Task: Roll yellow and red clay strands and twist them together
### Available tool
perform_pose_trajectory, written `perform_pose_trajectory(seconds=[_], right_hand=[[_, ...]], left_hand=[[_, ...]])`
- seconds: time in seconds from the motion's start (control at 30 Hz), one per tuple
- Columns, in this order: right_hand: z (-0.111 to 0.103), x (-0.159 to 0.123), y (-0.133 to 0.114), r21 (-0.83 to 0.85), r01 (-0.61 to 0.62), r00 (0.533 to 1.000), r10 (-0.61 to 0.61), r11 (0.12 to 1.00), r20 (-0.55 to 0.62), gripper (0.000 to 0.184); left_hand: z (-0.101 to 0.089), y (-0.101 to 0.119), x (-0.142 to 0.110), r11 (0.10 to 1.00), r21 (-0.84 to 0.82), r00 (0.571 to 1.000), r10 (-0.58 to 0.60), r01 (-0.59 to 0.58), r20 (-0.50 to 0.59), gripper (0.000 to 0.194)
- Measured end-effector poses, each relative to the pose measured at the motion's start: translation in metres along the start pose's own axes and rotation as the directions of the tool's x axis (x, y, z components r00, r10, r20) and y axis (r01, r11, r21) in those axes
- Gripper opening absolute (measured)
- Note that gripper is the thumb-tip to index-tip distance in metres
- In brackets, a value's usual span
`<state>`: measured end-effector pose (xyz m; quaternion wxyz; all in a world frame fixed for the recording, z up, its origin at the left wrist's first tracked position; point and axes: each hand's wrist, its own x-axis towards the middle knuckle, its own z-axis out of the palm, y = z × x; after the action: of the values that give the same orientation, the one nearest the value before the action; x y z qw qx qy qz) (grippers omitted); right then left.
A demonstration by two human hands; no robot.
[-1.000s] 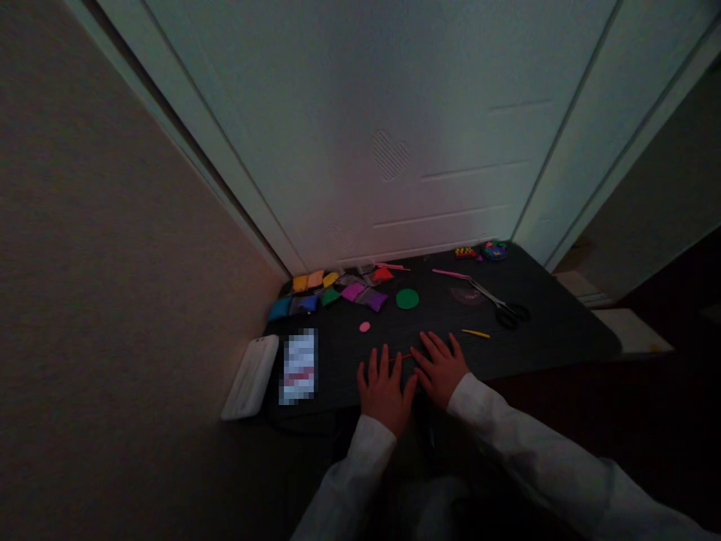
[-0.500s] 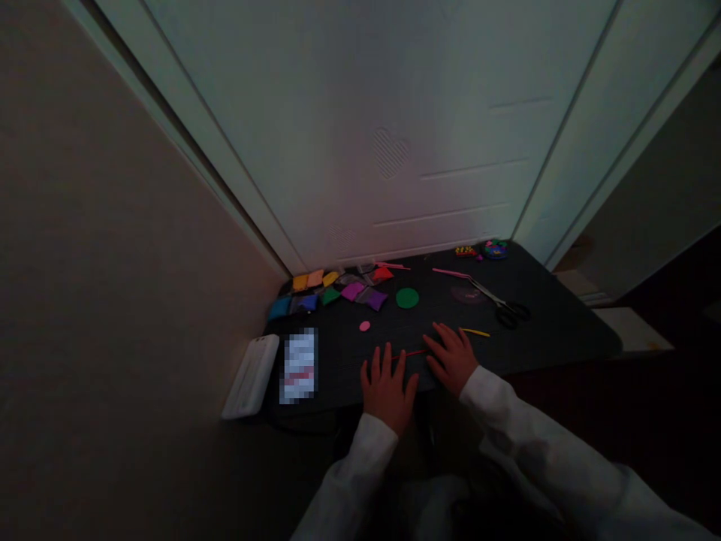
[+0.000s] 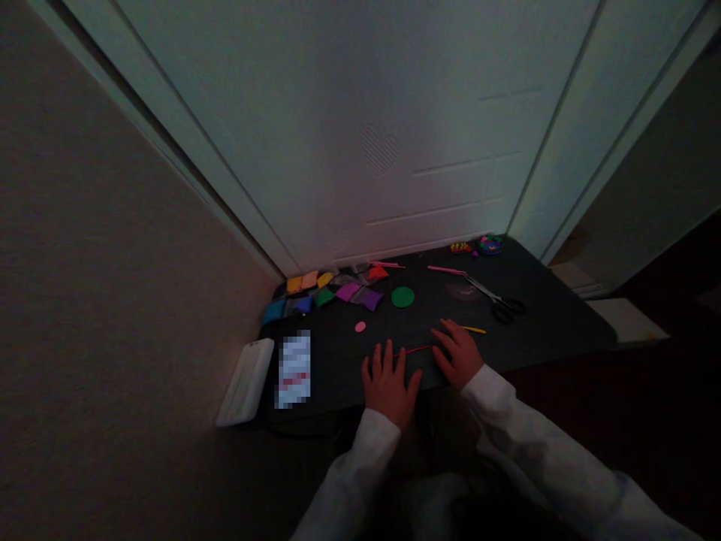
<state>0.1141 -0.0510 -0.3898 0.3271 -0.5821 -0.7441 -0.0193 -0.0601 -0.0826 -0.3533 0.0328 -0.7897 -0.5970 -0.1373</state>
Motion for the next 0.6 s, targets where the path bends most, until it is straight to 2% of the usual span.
perform_pose_trajectory(seconds=[0.3,0.43,0.6], right_hand=[[0.001,-0.001,-0.001,0.111,-0.05,0.998,0.053,0.993,-0.027,0.032],[0.0,-0.001,0.006,0.257,-0.099,0.995,0.098,0.961,0.017,0.033],[-0.01,0.003,0.015,0.445,-0.184,0.983,0.174,0.876,0.064,0.028]], left_hand=[[0.002,0.001,-0.002,0.998,0.055,1.0,0.015,-0.014,-0.011,0.047],[0.003,0.002,0.002,0.998,0.059,1.0,0.004,-0.003,-0.003,0.048],[0.003,0.001,-0.002,0.998,0.056,1.0,0.009,-0.01,0.016,0.048]])
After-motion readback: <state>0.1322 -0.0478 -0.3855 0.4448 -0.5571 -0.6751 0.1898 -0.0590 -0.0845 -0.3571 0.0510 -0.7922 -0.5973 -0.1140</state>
